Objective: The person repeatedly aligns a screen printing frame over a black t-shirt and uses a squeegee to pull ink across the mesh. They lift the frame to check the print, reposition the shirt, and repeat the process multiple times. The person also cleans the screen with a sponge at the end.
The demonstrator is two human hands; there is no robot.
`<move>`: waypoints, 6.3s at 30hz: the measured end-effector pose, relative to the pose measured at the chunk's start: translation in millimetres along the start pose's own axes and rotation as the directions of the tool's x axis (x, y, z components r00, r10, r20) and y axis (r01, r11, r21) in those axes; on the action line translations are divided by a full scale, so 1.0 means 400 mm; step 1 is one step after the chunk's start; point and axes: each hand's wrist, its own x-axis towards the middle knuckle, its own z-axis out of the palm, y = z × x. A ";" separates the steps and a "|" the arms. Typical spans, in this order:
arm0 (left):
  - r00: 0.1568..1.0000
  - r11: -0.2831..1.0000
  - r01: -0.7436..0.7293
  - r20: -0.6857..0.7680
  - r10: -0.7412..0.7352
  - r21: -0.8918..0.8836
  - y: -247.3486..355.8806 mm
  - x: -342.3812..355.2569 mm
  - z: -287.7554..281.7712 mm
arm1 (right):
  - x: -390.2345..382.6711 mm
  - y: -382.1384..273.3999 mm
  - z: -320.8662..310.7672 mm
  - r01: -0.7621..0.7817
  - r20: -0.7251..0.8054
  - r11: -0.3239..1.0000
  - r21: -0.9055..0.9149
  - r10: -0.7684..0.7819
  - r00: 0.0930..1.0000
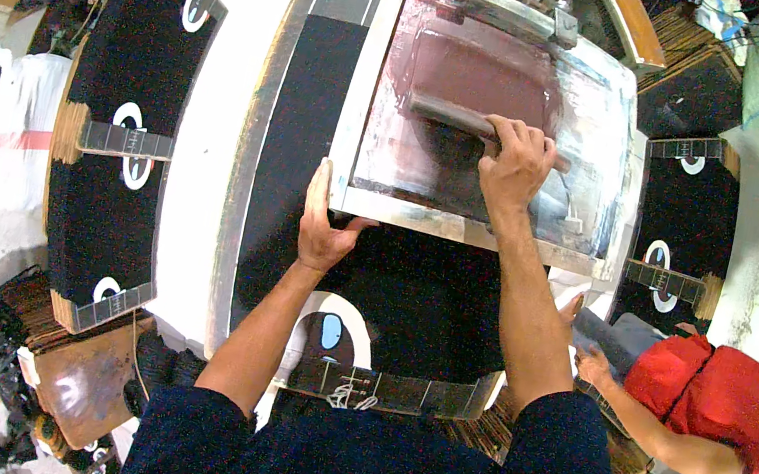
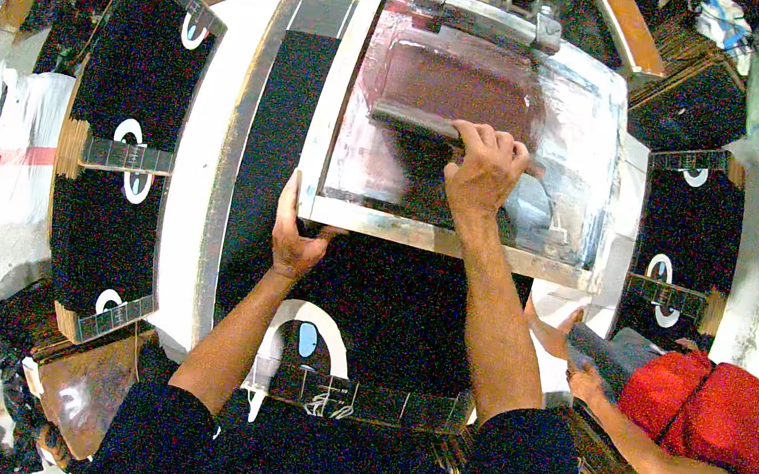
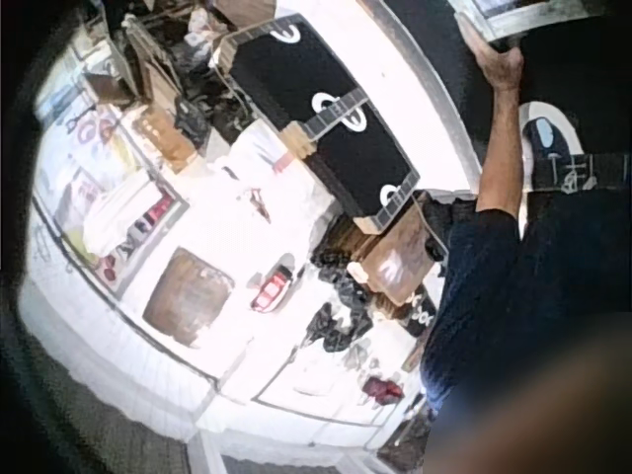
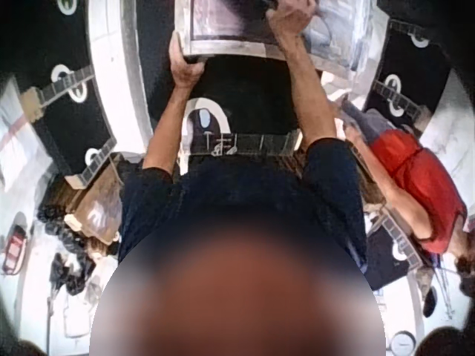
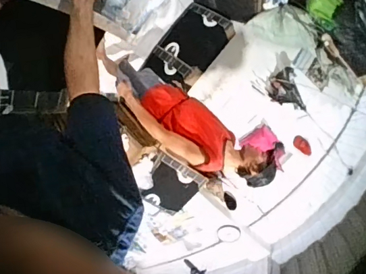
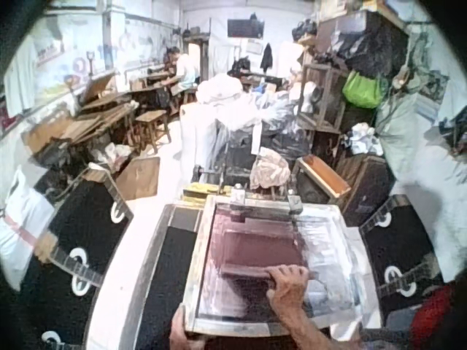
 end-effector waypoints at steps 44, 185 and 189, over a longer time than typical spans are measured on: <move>0.430 0.433 0.900 -0.056 -0.901 -0.055 -0.499 -1.104 -0.464 | 0.595 -0.055 -0.577 -0.160 -0.324 0.982 -0.098 0.121 0.938; 0.917 0.907 0.396 0.001 -0.400 0.142 0.051 -0.108 -0.427 | 0.412 -0.101 -0.518 -0.019 -0.451 1.000 -0.011 0.011 0.892; 0.912 0.455 0.356 0.197 -0.361 -0.816 0.309 0.183 -0.290 | 0.225 -0.091 -0.421 0.141 -0.539 0.989 0.033 -0.101 0.836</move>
